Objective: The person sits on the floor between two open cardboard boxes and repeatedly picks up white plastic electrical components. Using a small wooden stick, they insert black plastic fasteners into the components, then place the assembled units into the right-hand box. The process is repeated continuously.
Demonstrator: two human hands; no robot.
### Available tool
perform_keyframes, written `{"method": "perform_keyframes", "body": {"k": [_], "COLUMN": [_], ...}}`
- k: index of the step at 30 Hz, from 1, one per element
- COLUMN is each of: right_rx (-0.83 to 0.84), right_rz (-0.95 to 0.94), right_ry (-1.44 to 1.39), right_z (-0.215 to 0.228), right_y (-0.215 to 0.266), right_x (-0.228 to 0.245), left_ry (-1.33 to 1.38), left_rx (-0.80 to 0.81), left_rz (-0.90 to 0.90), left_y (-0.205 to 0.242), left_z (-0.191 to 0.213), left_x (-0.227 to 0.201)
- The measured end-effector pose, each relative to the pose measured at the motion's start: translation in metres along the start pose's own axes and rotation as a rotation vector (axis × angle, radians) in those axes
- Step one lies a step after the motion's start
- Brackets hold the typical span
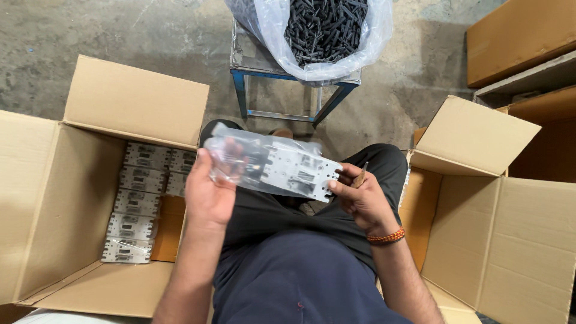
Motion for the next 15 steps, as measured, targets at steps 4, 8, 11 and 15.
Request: {"method": "perform_keyframes", "body": {"k": [4,8,11,15], "right_rx": [0.063,0.155,0.206,0.229], "right_rz": [-0.053,-0.128,-0.144,-0.183], "right_ry": [-0.124,-0.29,-0.324,-0.312], "right_z": [0.0,-0.004,-0.014,-0.033], "right_y": [-0.003,-0.01,-0.018,-0.03], "right_x": [-0.005,-0.016,-0.02,-0.023], "left_ry": [0.195,0.325,0.102,-0.619], "left_rx": [-0.035,0.585,0.468,0.362], "left_rz": [0.071,0.026,-0.229,-0.343], "left_y": [-0.005,-0.006,0.008,0.029], "left_z": [0.012,0.012,0.014,-0.013], "left_x": [-0.016,-0.018,-0.013,0.01]}}
Point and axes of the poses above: each hand's wrist, its own y-axis away from the middle knuckle, its own z-axis out of the back of the hand, x = y × z, the point moved 3 cm from there along -y, towards the middle knuckle, and after that the axes turned 13 degrees about x, right-handed, at the moved point
